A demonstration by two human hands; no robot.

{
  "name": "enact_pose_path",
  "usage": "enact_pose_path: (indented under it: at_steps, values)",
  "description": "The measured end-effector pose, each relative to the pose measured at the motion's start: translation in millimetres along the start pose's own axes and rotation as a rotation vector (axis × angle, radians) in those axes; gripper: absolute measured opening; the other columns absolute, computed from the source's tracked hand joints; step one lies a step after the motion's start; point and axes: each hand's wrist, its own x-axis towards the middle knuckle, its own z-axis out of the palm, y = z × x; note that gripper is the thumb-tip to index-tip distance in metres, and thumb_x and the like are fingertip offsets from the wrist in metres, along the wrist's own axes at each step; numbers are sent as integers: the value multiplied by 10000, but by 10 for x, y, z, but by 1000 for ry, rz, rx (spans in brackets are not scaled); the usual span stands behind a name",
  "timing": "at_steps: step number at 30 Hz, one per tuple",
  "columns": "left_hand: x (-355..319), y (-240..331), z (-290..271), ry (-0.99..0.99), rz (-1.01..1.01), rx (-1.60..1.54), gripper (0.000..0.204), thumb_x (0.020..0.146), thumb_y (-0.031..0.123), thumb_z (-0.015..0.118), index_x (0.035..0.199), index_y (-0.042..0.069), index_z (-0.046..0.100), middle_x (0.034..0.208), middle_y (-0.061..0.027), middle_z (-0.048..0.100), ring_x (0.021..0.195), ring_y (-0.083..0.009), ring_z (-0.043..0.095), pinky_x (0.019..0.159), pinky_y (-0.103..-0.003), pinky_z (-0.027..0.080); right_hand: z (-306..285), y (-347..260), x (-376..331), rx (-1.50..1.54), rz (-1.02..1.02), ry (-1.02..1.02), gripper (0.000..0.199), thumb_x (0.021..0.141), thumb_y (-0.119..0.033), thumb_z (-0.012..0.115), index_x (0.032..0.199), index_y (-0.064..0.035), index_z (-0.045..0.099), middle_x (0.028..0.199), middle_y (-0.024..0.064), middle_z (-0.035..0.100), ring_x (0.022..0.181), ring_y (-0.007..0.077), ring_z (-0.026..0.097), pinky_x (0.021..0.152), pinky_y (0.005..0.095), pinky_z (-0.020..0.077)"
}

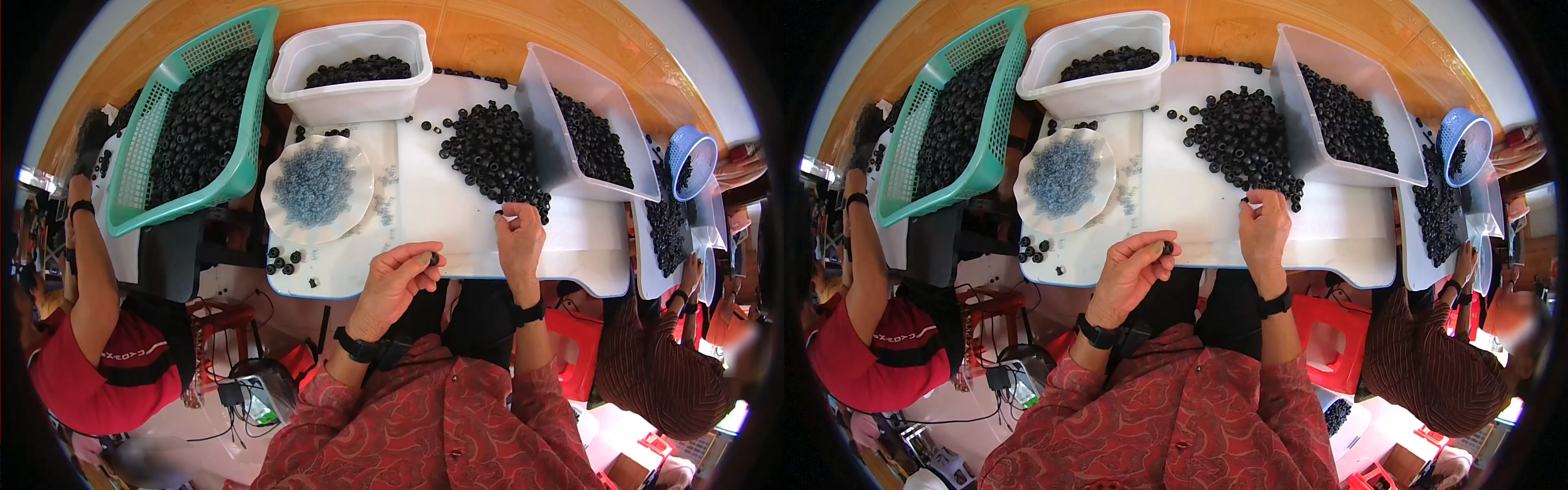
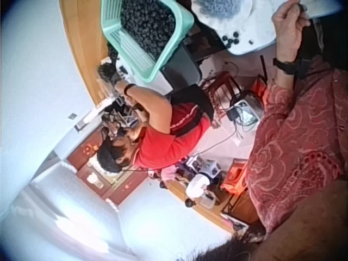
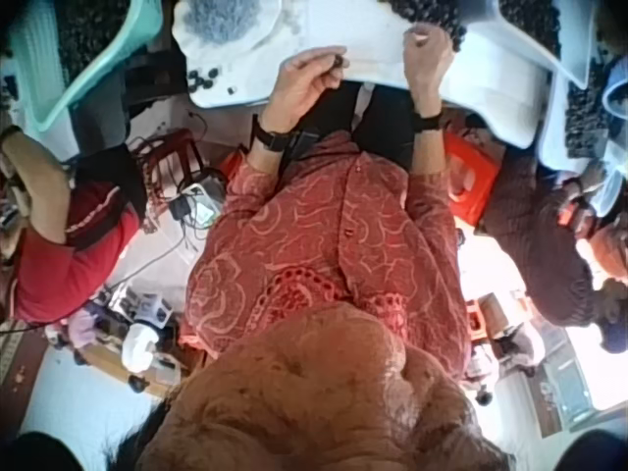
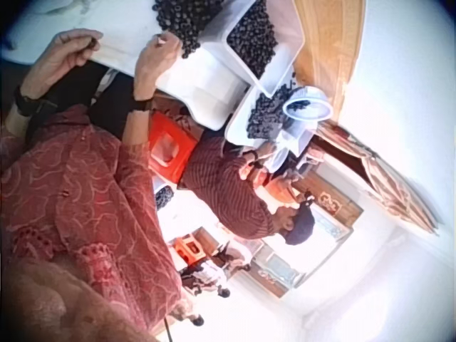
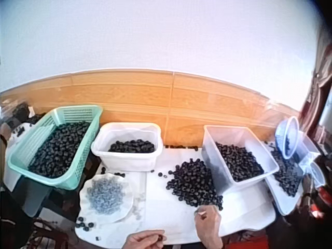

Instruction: Inspecting and sorting small black plastic or rubber components on a production line.

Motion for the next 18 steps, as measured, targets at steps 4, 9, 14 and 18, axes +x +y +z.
enact_pose_path:
  at_steps: [4, 9, 14, 18]
  values:
    - [4, -9, -12, 36, 22, 16, 256, 984, 41, 544, 1203, -50, 638, 1031, -144, 697, 816, -130, 648, 678, -237, 551, -57, -126, -116, 106, 61, -120, 176, 775, 37, 685, 935, -2, 623, 889, 128, 634, 571, 196, 594, 555, 319, 482]
    - [19, -14, 4, 47, 34, 16, 249, 983, 44, 547, 1194, -46, 642, 1033, -141, 699, 800, -128, 649, 680, -239, 554, -44, -218, -251, 225, 51, -187, 225, 781, 33, 692, 998, 2, 644, 885, 127, 630, 579, 168, 611, 547, 285, 483]
    - [-1, -26, 16, 31, 45, 62, 253, 998, 62, 548, 1216, -28, 641, 1057, -124, 699, 843, -134, 670, 735, -261, 580, -34, -248, -241, 194, 12, -195, 189, 811, 12, 699, 999, 4, 679, 909, 147, 631, 634, 205, 632, 581, 305, 507]
    - [-16, -21, 40, 32, 61, 40, 274, 1000, 54, 541, 1247, -31, 625, 1089, -138, 691, 877, -153, 677, 766, -274, 586, -31, -273, -249, 170, 45, -213, 157, 824, 1, 700, 981, 4, 693, 914, 149, 634, 665, 221, 641, 598, 316, 515]
